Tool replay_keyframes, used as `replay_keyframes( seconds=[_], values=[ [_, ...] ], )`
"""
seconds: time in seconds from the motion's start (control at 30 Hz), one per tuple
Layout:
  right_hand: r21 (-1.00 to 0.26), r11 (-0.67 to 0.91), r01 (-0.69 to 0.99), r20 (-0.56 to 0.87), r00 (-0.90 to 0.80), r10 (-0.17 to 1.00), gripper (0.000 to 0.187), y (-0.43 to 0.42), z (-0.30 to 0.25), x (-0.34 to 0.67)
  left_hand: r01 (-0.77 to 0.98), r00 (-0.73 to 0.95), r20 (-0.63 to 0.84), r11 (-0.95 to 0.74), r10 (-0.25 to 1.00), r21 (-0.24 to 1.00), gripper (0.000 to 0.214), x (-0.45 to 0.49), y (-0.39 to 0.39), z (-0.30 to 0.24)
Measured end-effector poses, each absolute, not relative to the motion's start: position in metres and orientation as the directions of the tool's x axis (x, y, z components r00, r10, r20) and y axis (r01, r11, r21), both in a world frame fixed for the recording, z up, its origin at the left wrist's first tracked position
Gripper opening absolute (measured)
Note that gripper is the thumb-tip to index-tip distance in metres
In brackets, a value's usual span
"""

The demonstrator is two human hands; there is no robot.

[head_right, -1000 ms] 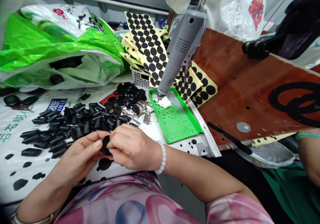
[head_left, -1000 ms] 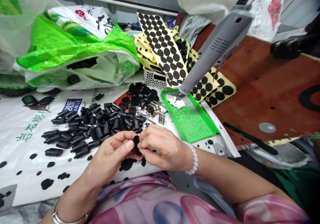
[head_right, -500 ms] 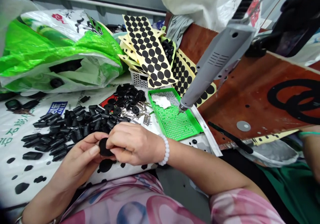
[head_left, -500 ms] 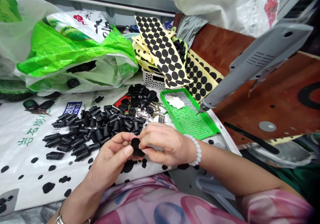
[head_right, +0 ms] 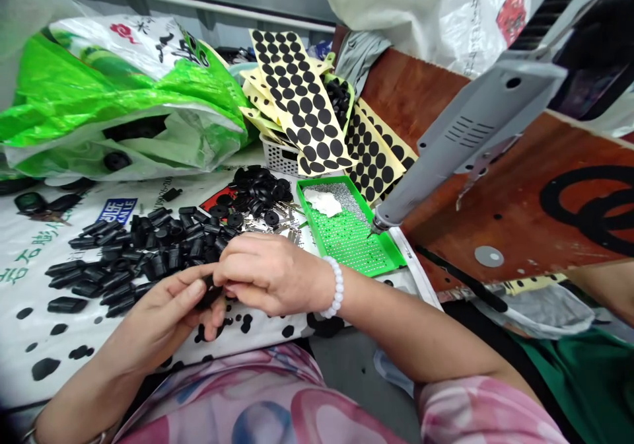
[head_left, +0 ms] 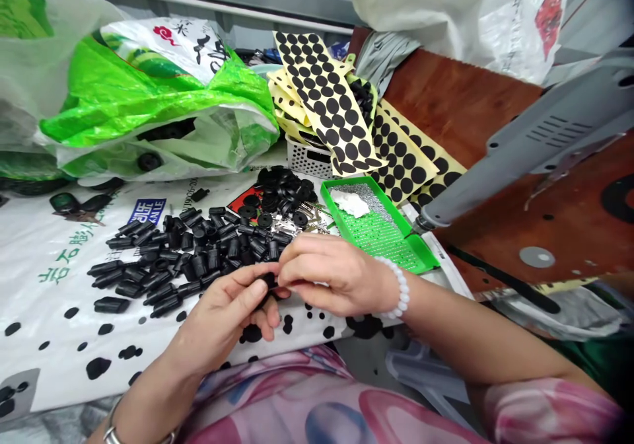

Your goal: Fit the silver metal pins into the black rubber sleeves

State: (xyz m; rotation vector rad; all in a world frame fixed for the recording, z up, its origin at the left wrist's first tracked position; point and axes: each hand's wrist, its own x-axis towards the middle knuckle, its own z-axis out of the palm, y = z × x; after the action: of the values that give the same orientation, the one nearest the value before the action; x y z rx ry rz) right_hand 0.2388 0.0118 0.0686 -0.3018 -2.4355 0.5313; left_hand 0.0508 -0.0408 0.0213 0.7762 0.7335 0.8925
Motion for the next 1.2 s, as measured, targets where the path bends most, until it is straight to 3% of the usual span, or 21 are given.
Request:
replay_keyframes(
  seconds=[0.2, 0.3, 0.47, 0.67, 0.87, 1.0, 1.2],
  values=[
    [-0.688, 0.701, 0.189, 0.465, -0.626, 0.626, 0.011, -0.004, 0.055, 0.234, -0.431, 0.373, -0.228, 0.385, 0.899, 0.816, 0.038, 0.047, -0.037, 0.02],
    [-0.725, 0.65, 0.227, 0.442, -0.57, 0.693, 0.013, -0.01, 0.05, 0.228, -0.42, 0.351, -0.229, 0.371, 0.908, 0.829, 0.037, 0.05, -0.036, 0.018],
    [-0.698, 0.66, 0.276, 0.426, -0.581, 0.694, 0.014, -0.005, 0.042, 0.223, -0.313, 0.285, -0.25, 0.336, 0.925, 0.888, 0.036, 0.049, -0.036, 0.01],
    [-0.728, 0.654, 0.208, 0.444, -0.583, 0.68, 0.014, 0.002, 0.044, 0.229, -0.27, 0.376, -0.19, 0.304, 0.907, 0.914, 0.038, 0.035, -0.042, 0.011],
    [-0.697, 0.692, 0.189, 0.475, -0.602, 0.642, 0.015, 0.001, 0.042, 0.228, 0.011, 0.284, -0.234, 0.241, 0.93, 0.97, 0.047, 0.04, -0.042, 0.017],
    [-0.722, 0.662, 0.202, 0.476, -0.549, 0.687, 0.015, -0.001, 0.04, 0.227, -0.041, 0.237, -0.21, 0.225, 0.949, 0.973, 0.042, 0.043, -0.041, 0.019],
    [-0.845, 0.472, 0.251, 0.321, -0.47, 0.823, 0.048, -0.006, 0.036, 0.225, -0.159, 0.168, -0.177, 0.204, 0.97, 0.966, 0.04, 0.046, -0.039, 0.019]
  ],
)
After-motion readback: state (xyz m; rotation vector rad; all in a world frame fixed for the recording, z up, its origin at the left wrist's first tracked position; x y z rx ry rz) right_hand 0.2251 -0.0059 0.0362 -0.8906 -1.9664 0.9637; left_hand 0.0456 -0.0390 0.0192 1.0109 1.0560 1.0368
